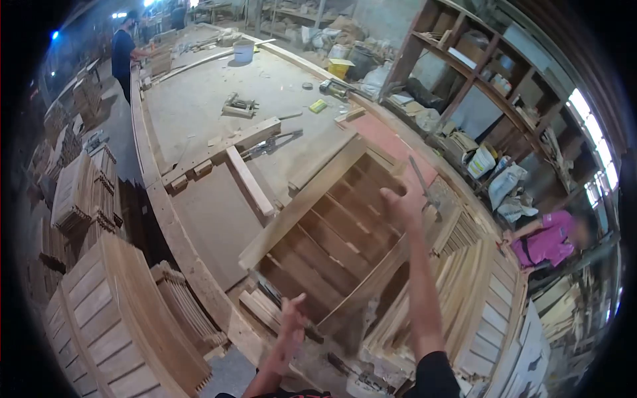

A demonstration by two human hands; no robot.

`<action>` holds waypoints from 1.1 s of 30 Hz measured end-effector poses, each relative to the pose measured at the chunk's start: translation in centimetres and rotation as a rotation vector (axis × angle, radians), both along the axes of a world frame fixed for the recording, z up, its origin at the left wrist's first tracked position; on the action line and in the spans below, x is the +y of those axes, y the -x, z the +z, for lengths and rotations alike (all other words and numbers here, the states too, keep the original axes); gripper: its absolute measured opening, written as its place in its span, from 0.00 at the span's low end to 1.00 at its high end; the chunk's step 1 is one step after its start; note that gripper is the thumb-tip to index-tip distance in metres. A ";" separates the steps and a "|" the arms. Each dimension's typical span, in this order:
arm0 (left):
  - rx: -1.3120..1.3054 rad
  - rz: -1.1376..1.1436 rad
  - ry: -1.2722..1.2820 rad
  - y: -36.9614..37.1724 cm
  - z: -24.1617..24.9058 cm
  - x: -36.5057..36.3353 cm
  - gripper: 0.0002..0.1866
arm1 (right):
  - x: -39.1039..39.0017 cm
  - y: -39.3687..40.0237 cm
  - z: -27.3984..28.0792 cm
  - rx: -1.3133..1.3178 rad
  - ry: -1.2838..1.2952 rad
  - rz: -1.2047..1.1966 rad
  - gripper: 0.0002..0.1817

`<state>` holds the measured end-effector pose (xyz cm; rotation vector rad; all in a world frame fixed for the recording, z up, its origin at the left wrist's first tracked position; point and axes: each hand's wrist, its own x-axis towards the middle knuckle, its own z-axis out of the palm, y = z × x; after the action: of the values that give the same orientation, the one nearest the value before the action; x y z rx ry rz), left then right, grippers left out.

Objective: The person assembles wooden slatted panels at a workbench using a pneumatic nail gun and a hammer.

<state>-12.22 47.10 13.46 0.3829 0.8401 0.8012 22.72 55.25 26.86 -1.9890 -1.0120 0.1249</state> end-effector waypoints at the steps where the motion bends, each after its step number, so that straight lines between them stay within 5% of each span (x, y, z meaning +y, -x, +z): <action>1: 0.040 -0.025 -0.013 -1.6 -0.2 2.4 0.31 | 3.0 -2.3 0.0 -0.024 0.031 0.017 0.34; 6: 0.166 -0.175 -0.100 -9.9 1.4 11.6 0.42 | 15.1 -13.1 -3.1 -0.097 0.138 0.065 0.34; 10: 0.260 -0.060 -0.196 -15.0 1.3 16.1 0.51 | 20.5 -18.3 -4.9 -0.072 0.584 0.082 0.38; 11: 0.390 -0.043 -0.289 -16.1 -2.9 16.4 0.57 | 21.7 -20.4 -7.1 -0.113 0.566 0.066 0.40; 14: 0.658 0.055 -0.421 -17.7 -4.4 16.2 0.58 | 24.2 -24.2 -12.9 -0.199 0.518 0.010 0.46; 17: 0.612 0.148 -0.437 -18.8 -4.3 16.1 0.59 | 26.1 -24.8 -14.1 0.021 0.519 0.036 0.47; 21: 0.527 0.239 -0.363 -19.6 -5.8 15.3 0.58 | 24.3 -24.6 -13.8 0.374 0.550 0.102 0.42; 25: 0.359 0.134 -0.133 -19.0 -8.7 13.2 0.57 | 19.7 -23.1 -12.1 -0.056 0.654 0.262 0.38; 28: 0.287 0.209 -0.240 -18.9 -6.5 14.7 0.58 | 17.0 -25.9 -16.2 -0.386 0.595 0.122 0.33; 33: 0.352 0.210 -0.423 -18.3 -7.2 15.4 0.60 | 13.2 -21.7 -12.9 -0.178 0.662 0.156 0.29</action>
<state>6.10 62.50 6.31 0.8382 1.0486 1.1311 44.46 68.47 14.00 -2.5434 -1.3652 0.4189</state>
